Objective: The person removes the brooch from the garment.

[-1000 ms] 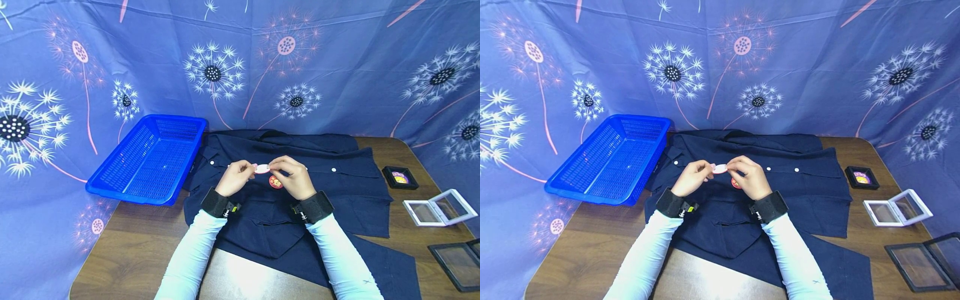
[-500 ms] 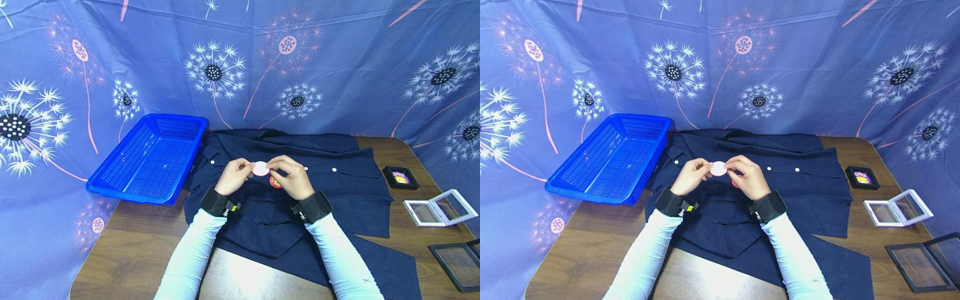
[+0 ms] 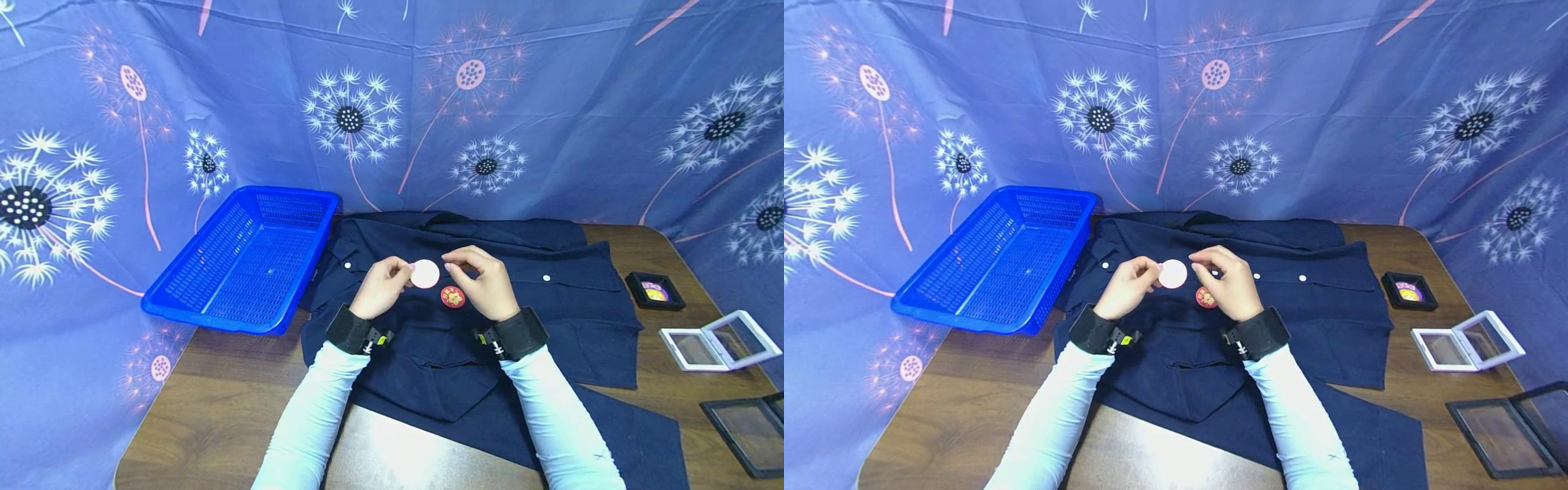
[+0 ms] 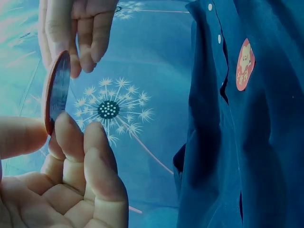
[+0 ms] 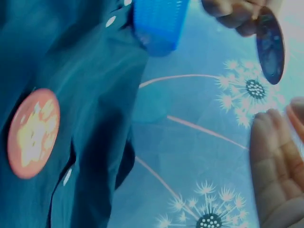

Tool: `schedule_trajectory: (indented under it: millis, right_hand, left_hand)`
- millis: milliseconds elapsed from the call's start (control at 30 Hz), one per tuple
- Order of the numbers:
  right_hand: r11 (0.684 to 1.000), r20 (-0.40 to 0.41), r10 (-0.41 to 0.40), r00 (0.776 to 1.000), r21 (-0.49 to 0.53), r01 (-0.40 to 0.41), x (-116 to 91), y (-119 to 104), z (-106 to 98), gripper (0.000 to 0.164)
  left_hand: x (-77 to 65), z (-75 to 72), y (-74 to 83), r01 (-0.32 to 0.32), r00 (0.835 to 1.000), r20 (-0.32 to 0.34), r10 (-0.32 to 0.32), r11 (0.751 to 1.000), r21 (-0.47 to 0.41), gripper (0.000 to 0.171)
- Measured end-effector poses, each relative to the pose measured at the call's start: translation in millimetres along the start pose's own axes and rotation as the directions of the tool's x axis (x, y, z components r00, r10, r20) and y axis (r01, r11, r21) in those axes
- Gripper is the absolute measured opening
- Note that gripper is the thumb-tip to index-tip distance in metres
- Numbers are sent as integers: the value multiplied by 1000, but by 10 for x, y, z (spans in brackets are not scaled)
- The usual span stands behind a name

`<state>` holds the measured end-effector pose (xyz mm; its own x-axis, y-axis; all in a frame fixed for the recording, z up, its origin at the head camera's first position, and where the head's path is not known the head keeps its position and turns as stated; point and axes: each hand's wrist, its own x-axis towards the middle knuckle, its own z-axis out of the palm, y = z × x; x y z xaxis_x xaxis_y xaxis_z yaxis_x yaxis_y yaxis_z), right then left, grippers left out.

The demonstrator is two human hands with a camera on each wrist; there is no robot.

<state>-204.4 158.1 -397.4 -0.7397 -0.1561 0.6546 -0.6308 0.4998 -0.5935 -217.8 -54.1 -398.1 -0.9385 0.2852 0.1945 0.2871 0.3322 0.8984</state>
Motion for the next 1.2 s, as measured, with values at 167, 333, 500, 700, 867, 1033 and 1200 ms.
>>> schedule_trajectory:
  millis: [167,333,500,700,867,1033,1200]
  right_hand:
    - [978,75,186,980,76,-192,5,-50,23,20]
    - [942,155,287,945,134,-308,-4,-79,47,20]
    - [914,196,334,922,172,-368,-15,-104,67,17]
    - [894,200,379,903,172,-414,-22,-143,89,16]
    - [901,210,369,905,158,-404,15,-352,29,15]
    - [912,212,356,910,134,-388,22,-459,-20,15]
    - [916,189,350,917,135,-378,-42,-171,79,17]
  left_hand:
    - [-12,15,30,-23,1000,6,23,999,38,20]
    - [-17,32,53,-30,1000,5,30,995,92,19]
    - [-30,43,62,-33,999,1,33,993,115,19]
    - [-39,60,60,-55,998,2,55,989,139,19]
    - [-39,69,64,-64,998,12,63,987,148,18]
    - [-56,67,82,-56,998,14,55,988,143,17]
    - [-64,64,91,-56,998,15,54,988,142,18]
